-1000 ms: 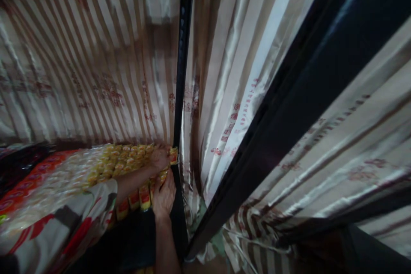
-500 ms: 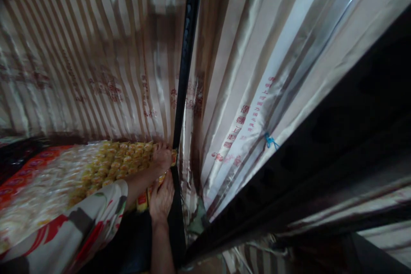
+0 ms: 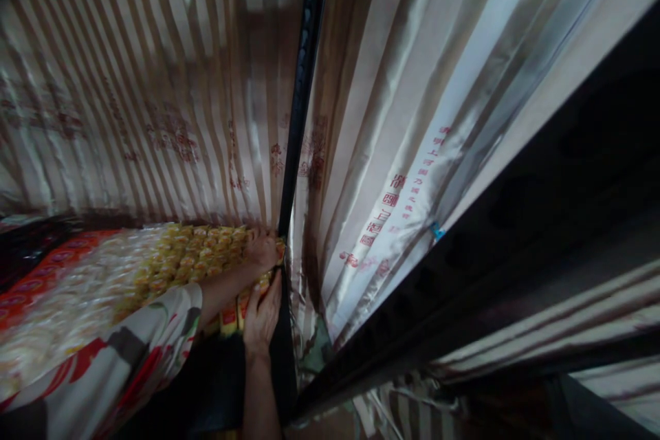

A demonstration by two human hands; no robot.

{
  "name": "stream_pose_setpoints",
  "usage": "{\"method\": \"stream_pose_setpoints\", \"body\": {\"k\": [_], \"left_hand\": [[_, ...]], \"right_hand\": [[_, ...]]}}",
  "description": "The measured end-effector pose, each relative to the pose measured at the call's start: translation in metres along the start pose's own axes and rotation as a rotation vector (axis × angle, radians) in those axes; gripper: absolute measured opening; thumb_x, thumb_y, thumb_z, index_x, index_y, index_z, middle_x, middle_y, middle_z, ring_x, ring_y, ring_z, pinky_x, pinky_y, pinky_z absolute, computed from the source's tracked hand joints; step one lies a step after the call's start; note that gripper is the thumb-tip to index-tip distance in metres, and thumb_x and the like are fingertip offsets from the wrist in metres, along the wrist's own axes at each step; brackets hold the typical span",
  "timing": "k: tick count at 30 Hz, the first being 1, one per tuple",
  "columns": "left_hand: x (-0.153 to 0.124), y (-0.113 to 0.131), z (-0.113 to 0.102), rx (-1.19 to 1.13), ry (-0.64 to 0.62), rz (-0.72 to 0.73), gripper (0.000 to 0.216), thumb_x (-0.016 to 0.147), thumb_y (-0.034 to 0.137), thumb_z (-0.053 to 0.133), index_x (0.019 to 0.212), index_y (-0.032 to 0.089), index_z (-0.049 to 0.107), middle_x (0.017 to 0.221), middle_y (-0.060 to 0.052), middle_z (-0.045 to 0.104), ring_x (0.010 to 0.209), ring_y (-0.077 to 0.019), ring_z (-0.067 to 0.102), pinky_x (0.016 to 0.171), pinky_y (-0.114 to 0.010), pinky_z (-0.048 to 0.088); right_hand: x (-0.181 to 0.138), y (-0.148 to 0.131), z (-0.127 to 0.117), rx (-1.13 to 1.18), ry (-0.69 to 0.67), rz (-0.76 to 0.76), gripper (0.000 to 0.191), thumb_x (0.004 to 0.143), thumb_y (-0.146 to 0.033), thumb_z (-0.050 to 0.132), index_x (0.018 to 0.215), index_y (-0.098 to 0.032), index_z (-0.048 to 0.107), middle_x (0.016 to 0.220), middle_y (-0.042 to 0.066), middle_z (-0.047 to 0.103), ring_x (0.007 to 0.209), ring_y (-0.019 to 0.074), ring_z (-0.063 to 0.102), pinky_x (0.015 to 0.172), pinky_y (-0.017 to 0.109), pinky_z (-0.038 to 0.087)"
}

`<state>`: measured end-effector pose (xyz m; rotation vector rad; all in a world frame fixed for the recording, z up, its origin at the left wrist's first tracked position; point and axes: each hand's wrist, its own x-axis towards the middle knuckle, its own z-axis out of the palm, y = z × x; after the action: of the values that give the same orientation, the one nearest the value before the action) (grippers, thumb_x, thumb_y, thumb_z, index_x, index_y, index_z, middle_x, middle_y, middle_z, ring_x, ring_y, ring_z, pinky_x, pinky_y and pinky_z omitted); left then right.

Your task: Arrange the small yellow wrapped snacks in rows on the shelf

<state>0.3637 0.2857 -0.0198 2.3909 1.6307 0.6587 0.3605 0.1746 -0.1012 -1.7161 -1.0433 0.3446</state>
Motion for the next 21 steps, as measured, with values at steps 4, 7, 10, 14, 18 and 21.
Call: {"method": "stream_pose_setpoints", "body": {"k": [4, 7, 10, 14, 18, 21], "left_hand": [[-0.008, -0.001, -0.013, -0.06, 0.041, 0.027, 0.035, 0.074, 0.02, 0.053, 0.106, 0.009, 0.059, 0.109, -0.017, 0.057, 0.106, -0.0311, 0.045, 0.091, -0.043, 0.032], [-0.031, -0.004, -0.032, -0.159, 0.11, 0.056, 0.032, 0.072, 0.014, 0.05, 0.102, 0.012, 0.06, 0.106, -0.013, 0.058, 0.106, -0.0261, 0.046, 0.094, -0.039, 0.035], [-0.081, -0.013, -0.056, -0.33, 0.151, 0.12, 0.031, 0.072, 0.004, 0.043, 0.095, 0.015, 0.062, 0.102, -0.008, 0.059, 0.103, -0.02, 0.048, 0.093, -0.032, 0.038], [-0.182, -0.039, -0.077, -0.625, 0.063, 0.209, 0.029, 0.076, 0.005, 0.039, 0.084, 0.021, 0.061, 0.095, -0.004, 0.061, 0.096, -0.0165, 0.053, 0.088, -0.03, 0.042], [-0.28, -0.075, -0.071, -0.747, -0.106, 0.162, 0.031, 0.068, 0.0, 0.037, 0.076, 0.018, 0.061, 0.085, -0.004, 0.062, 0.081, -0.0133, 0.057, 0.073, -0.023, 0.045], [-0.329, -0.102, -0.06, -0.713, -0.173, -0.014, 0.027, 0.066, 0.002, 0.039, 0.069, 0.017, 0.061, 0.075, -0.003, 0.063, 0.073, -0.0131, 0.057, 0.067, -0.022, 0.043]], "right_hand": [[0.001, 0.001, 0.0, 0.049, 0.013, 0.038, 0.067, 0.088, -0.051, 0.021, 0.136, -0.006, 0.03, 0.142, 0.018, 0.032, 0.133, 0.024, 0.025, 0.108, 0.043, 0.021], [0.0, 0.002, -0.001, 0.091, 0.044, 0.042, 0.067, 0.087, -0.051, 0.022, 0.133, -0.004, 0.034, 0.14, 0.02, 0.034, 0.132, 0.0243, 0.027, 0.107, 0.042, 0.022], [-0.001, 0.004, -0.003, 0.146, 0.069, 0.04, 0.065, 0.086, -0.05, 0.024, 0.132, -0.006, 0.036, 0.138, 0.019, 0.037, 0.13, 0.0242, 0.031, 0.107, 0.041, 0.023], [-0.001, 0.01, -0.005, 0.239, 0.109, 0.043, 0.061, 0.083, -0.047, 0.03, 0.127, -0.008, 0.043, 0.133, 0.017, 0.044, 0.126, 0.0239, 0.037, 0.106, 0.04, 0.025], [-0.001, 0.002, -0.012, 0.344, 0.134, 0.057, 0.057, 0.077, -0.042, 0.039, 0.125, -0.012, 0.044, 0.13, 0.014, 0.047, 0.12, 0.0237, 0.042, 0.102, 0.041, 0.03], [-0.01, -0.017, -0.022, 0.285, 0.128, 0.028, 0.056, 0.075, -0.04, 0.045, 0.124, -0.013, 0.045, 0.129, 0.013, 0.048, 0.119, 0.0234, 0.044, 0.102, 0.04, 0.031]]}}
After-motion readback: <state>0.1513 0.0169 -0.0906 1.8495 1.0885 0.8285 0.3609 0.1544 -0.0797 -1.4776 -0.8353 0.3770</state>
